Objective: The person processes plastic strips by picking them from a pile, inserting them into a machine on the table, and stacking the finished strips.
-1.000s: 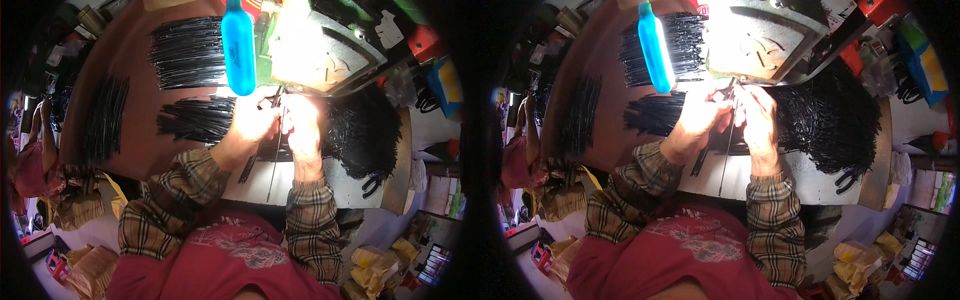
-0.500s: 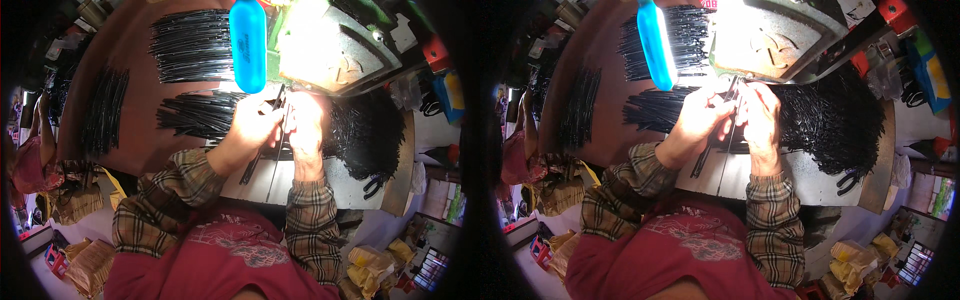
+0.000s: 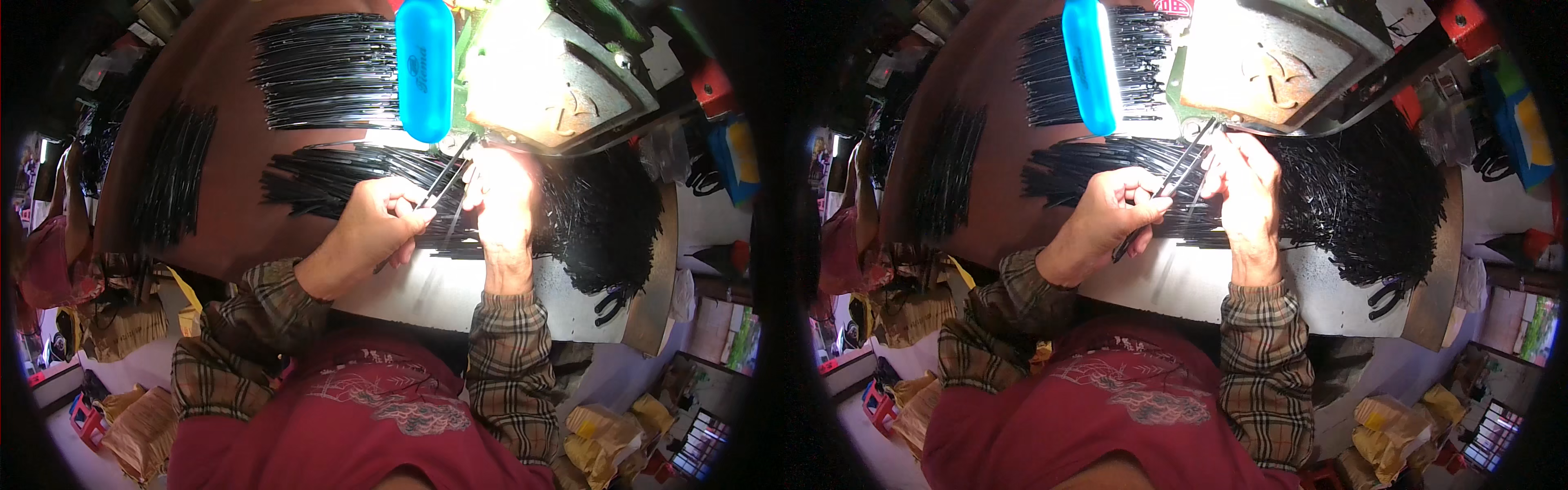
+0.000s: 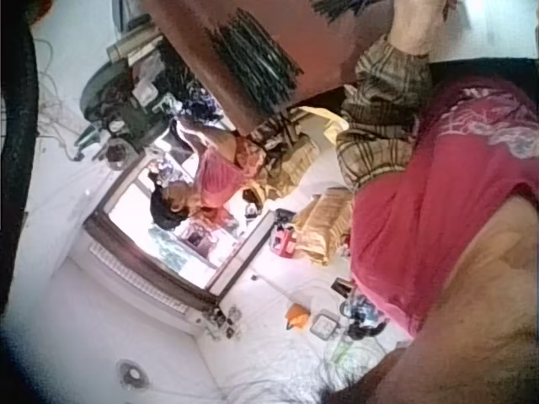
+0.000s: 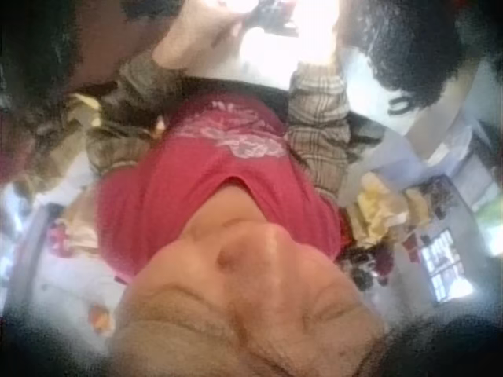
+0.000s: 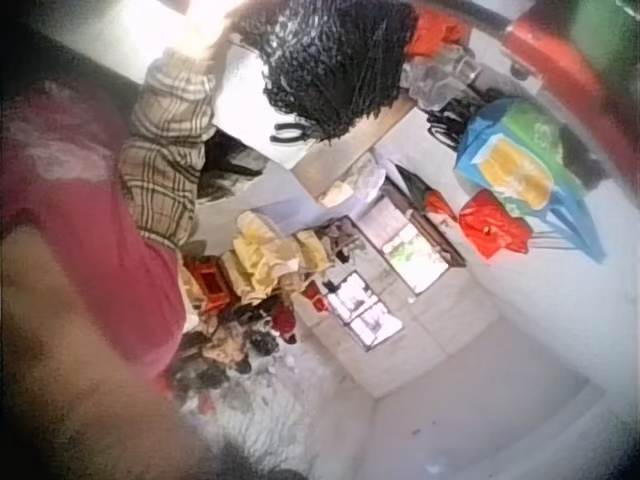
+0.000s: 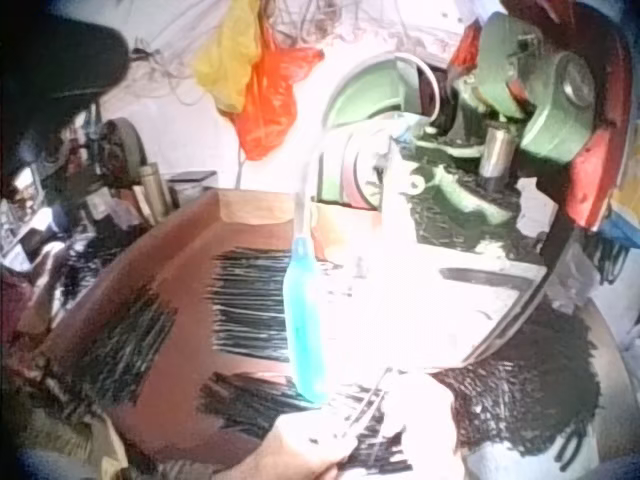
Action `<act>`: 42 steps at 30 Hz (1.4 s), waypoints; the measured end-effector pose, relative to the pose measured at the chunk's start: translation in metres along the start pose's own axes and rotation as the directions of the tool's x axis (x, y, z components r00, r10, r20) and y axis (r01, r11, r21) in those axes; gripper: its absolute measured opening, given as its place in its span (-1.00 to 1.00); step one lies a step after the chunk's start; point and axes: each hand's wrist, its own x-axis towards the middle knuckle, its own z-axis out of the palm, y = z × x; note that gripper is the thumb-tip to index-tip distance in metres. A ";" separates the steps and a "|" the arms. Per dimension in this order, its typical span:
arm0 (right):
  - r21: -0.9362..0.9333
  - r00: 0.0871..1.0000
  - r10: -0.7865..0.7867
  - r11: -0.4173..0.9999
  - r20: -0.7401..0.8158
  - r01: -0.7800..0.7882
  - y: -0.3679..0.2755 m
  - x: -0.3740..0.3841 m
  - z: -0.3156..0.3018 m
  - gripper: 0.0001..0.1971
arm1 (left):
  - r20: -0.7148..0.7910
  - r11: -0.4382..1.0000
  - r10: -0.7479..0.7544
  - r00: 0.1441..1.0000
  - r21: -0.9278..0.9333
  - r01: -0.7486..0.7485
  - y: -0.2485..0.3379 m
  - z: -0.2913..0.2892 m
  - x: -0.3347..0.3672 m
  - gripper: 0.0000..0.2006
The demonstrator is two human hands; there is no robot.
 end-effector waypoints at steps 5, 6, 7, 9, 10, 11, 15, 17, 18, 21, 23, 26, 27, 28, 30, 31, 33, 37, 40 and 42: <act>0.009 0.996 -0.007 1.000 -0.085 0.007 0.013 -0.010 0.001 -0.89 | 0.077 0.992 0.003 0.997 -0.125 0.007 -0.014 -0.001 0.008 -0.85; 0.007 0.996 -0.007 1.000 -0.085 0.007 0.015 -0.010 0.003 -0.89 | 0.078 0.992 0.003 0.997 -0.127 0.007 -0.016 0.000 0.009 -0.85; -0.037 0.995 -0.076 0.997 -0.070 0.073 0.017 -0.010 0.003 -0.89 | 0.071 0.990 0.019 0.997 -0.141 -0.009 -0.019 0.002 0.010 -0.86; -0.083 0.989 -0.142 0.987 -0.052 0.138 0.017 -0.009 0.001 -0.89 | 0.064 0.987 0.035 0.997 -0.159 -0.025 -0.023 0.005 0.015 -0.87; -0.089 0.982 -0.189 0.978 -0.018 0.186 0.014 -0.005 0.001 -0.89 | 0.053 0.986 0.081 0.995 -0.152 -0.072 -0.023 0.005 0.018 -0.88; -0.093 0.972 -0.235 0.968 0.015 0.235 0.013 -0.002 0.000 -0.89 | 0.043 0.982 0.126 0.991 -0.144 -0.119 -0.023 0.006 0.019 -0.89; -0.084 0.979 -0.201 0.976 -0.015 0.199 0.015 0.003 -0.004 -0.88 | -0.008 0.964 0.184 0.983 -0.194 -0.182 -0.024 0.014 0.025 -0.92; -0.069 0.985 -0.170 0.983 -0.036 0.167 0.015 0.004 -0.004 -0.88 | 0.019 0.969 0.161 0.987 -0.191 -0.155 -0.026 0.011 0.025 -0.91; -0.067 0.985 -0.167 0.984 -0.035 0.165 0.014 0.004 -0.003 -0.88 | 0.016 0.970 0.160 0.987 -0.191 -0.154 -0.026 0.010 0.025 -0.91; -0.180 0.992 -0.120 0.977 -0.047 0.110 0.007 0.004 0.001 -0.68 | 0.034 0.962 0.181 0.983 -0.216 -0.169 -0.027 0.010 0.024 -0.90; -0.170 0.992 -0.106 0.981 -0.062 0.094 0.007 0.002 0.005 -0.72 | 0.023 0.971 0.144 0.989 -0.196 -0.137 -0.028 0.010 0.023 -0.90; -0.089 0.990 -0.139 0.986 -0.009 0.138 0.008 0.004 0.000 -0.88 | 0.016 0.948 0.199 0.980 -0.256 -0.188 -0.031 0.015 0.026 -0.90; -0.124 0.992 -0.116 0.986 -0.052 0.109 0.006 0.003 0.000 -0.89 | 0.015 0.949 0.194 0.981 -0.256 -0.184 -0.030 0.016 0.026 -0.90; -0.123 0.992 -0.113 0.987 -0.050 0.106 0.007 0.003 0.000 -0.89 | 0.016 0.951 0.173 0.985 -0.264 -0.163 -0.028 0.015 0.025 -0.90; -0.101 0.999 -0.013 0.995 -0.046 0.008 0.007 0.006 -0.003 -0.88 | 0.014 0.951 0.151 0.988 -0.274 -0.142 -0.025 0.016 0.022 -0.90; -0.029 0.995 -0.086 0.996 0.050 0.087 0.007 0.006 -0.007 -0.86 | 0.044 0.918 0.112 0.993 -0.386 -0.087 -0.024 0.018 0.021 -0.90; -0.043 0.994 -0.075 0.996 0.082 0.079 0.006 0.006 -0.017 -0.78 | 0.082 0.854 0.022 0.996 -0.519 0.024 -0.019 0.023 0.017 -0.89; -0.074 0.999 -0.032 0.997 0.026 0.034 0.001 0.001 -0.001 -0.83 | 0.047 0.851 0.024 0.999 -0.525 0.004 -0.017 0.024 0.014 -0.89; -0.085 1.000 -0.012 0.996 0.023 0.014 0.000 0.001 -0.002 -0.84 | 0.055 0.860 0.029 0.998 -0.509 0.003 -0.015 0.024 0.014 -0.89; -0.087 0.998 -0.055 0.995 0.043 0.058 0.005 0.004 -0.010 -0.79 | 0.060 0.858 0.022 0.998 -0.514 0.012 -0.012 0.026 0.013 -0.89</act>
